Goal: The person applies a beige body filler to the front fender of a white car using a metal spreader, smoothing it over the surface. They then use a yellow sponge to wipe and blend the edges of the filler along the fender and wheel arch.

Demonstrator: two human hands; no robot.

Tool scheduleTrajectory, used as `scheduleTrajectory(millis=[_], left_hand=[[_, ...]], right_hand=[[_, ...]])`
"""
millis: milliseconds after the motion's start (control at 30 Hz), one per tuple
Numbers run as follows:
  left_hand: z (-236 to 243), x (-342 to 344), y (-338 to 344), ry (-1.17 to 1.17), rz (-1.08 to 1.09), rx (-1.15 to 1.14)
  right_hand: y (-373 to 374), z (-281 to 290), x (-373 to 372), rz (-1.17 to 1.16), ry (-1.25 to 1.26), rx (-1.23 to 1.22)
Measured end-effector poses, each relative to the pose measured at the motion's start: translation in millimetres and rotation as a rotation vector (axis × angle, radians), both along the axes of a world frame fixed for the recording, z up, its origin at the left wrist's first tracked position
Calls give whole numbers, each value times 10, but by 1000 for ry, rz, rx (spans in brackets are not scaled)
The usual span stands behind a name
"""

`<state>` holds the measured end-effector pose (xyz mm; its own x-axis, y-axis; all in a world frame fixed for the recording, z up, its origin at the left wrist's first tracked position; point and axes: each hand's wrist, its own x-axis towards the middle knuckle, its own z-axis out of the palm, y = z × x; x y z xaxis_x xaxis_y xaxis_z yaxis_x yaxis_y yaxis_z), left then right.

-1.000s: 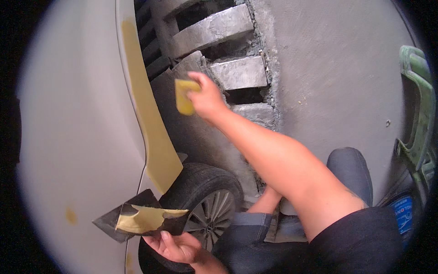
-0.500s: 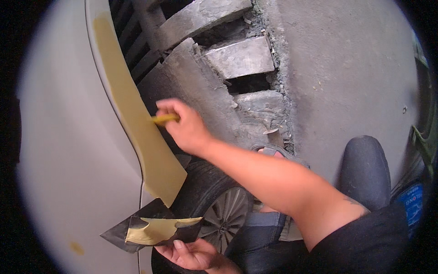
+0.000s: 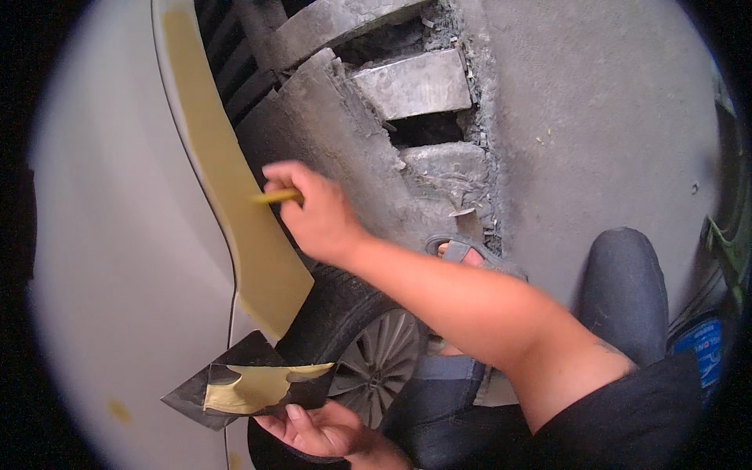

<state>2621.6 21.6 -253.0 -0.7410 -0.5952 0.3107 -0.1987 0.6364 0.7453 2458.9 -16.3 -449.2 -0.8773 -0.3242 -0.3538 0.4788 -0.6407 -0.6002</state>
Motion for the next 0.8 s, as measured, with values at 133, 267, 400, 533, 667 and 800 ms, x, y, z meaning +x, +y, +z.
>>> scheduleTrajectory(millis=[133,267,400,533,667,800], left_hand=[[34,-32,67,24,54,55],[66,-81,77,61,60,68],[81,-92,129,52,108,139],[87,-161,182,35,169,167],[143,-277,270,71,180,259],[217,-399,384,66,166,300]], right_hand=[[223,66,796,345,72,123],[524,-35,1287,499,-140,-71],[796,-140,1025,399,-207,-41],[1150,142,520,272,98,63],[1519,691,224,67,730,329],[1616,1053,107,-27,1027,330]])
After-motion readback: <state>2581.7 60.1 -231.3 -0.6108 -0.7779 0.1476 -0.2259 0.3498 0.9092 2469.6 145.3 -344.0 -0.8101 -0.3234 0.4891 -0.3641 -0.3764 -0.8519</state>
